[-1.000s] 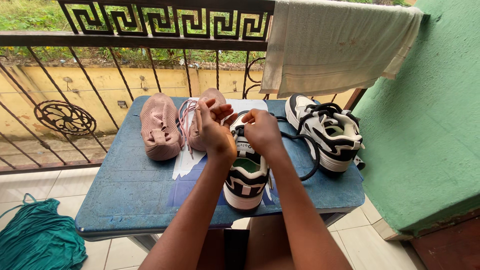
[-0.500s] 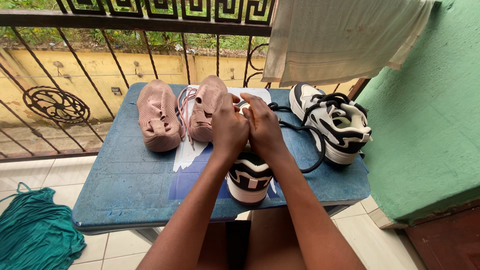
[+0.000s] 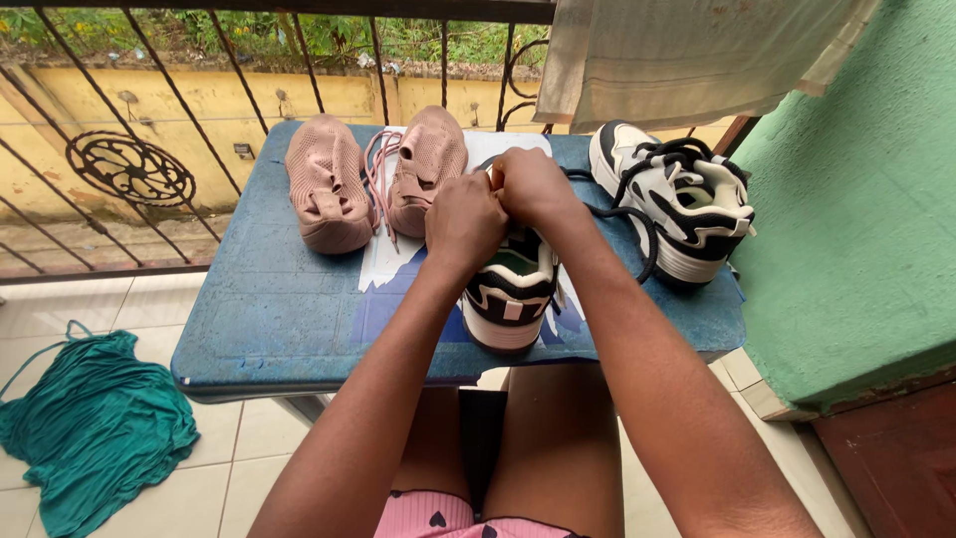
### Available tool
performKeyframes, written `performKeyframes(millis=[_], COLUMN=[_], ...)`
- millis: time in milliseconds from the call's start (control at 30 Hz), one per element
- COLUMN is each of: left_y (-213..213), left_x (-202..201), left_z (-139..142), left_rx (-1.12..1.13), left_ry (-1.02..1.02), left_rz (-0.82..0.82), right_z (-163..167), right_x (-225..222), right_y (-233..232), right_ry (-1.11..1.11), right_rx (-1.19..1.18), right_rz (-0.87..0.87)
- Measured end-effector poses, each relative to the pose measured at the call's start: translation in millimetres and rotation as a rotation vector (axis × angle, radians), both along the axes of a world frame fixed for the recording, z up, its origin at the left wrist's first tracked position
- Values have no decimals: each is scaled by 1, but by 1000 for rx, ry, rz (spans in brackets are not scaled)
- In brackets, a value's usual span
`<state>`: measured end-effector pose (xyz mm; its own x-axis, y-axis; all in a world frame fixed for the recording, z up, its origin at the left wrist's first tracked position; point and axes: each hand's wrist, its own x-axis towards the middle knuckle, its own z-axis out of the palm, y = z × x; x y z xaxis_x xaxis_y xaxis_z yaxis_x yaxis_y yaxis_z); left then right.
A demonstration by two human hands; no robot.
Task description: The person sits at a small table on a balcony and threads a black shoelace through the eyelets of a black-and-white sneaker, pulling the lace through the eyelets one by one. A pair of pink slip-on shoes and another sneaker sit on the table beside the shoe being laced.
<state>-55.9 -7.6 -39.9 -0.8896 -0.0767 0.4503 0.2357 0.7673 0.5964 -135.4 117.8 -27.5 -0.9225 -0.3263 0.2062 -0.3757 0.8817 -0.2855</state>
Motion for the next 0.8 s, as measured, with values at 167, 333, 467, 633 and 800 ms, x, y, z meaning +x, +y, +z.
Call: performKeyframes(millis=[167, 333, 467, 633, 800], left_y=[-1, -3, -6, -7, -6], left_x=[-4, -8, -8, 1, 9], left_z=[-1, -6, -7, -1, 6], left_rx=[-21, -89, -73, -16, 32], left_ry=[25, 60, 50, 78, 63], left_rz=[12, 17, 3, 1, 13], right_z=[4, -10, -25, -30, -26], right_x=[-2, 1, 0, -3, 2], right_y=[-9, -18, -22, -22, -18], right_ry=[27, 145, 263, 276, 335], right_rx=[38, 0, -68, -123, -201], right_rz=[-91, -186, -250, -249, -106])
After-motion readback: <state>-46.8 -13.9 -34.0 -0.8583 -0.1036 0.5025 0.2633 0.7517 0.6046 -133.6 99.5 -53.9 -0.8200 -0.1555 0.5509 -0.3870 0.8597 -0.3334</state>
